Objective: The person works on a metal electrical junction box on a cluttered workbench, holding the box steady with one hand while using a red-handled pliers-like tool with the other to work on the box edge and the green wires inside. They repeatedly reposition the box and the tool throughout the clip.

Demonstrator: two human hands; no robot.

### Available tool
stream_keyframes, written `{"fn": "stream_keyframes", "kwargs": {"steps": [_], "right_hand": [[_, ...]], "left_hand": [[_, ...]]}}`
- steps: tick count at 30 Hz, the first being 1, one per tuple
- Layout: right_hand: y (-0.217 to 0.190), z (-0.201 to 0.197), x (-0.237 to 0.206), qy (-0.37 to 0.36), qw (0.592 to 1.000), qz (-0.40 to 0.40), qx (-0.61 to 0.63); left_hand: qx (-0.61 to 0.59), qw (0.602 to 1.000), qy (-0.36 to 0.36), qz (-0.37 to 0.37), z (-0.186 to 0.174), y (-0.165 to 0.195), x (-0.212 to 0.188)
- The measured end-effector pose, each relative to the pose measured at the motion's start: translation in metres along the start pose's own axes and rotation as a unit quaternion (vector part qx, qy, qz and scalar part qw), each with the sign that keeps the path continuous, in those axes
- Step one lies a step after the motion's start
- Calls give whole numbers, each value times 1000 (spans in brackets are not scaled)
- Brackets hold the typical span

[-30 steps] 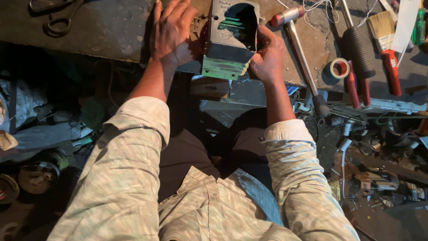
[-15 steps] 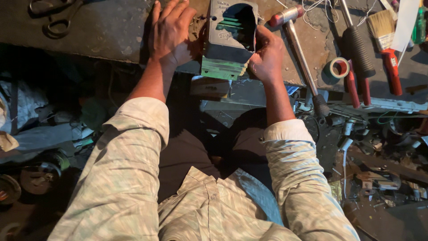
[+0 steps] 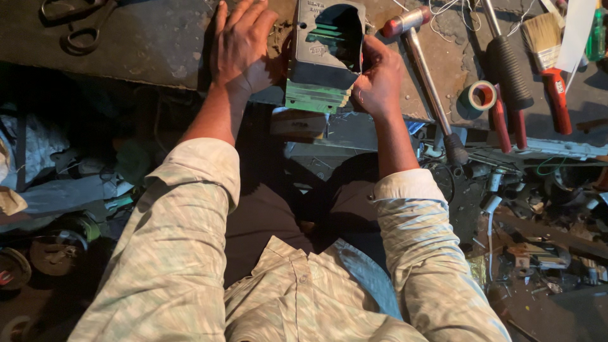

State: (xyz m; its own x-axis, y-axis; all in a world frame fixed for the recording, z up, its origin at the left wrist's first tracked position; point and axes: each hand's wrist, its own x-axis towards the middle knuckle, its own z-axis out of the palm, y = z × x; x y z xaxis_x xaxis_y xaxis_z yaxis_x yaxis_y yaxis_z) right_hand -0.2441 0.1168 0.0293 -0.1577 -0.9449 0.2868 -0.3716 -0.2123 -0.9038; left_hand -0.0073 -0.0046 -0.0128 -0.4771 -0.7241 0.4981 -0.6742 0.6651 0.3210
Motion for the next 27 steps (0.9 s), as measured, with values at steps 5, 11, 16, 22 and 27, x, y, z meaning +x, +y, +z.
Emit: {"fn": "stream_keyframes", "kwargs": {"steps": [5,11,16,22,27], "right_hand": [[-1,-1,0,-11,999,-22,23],[0,-1,0,-3,1000,-15,13],[0,0,1,-12,999,-28,42],[-2,-1,0,-14,998,-25,48],[0,-1,0,-6,1000,-12,-2]], "left_hand": [[-17,1000,-9,-8,-9,6,-1],[-21,1000,-11,-6,-10,6,0],[-8,1000,-6,-2,-2,0,-3],[-9,1000,-15,-8,0,1,-2],[-14,1000,-14,-8,-3,4,-2]]}}
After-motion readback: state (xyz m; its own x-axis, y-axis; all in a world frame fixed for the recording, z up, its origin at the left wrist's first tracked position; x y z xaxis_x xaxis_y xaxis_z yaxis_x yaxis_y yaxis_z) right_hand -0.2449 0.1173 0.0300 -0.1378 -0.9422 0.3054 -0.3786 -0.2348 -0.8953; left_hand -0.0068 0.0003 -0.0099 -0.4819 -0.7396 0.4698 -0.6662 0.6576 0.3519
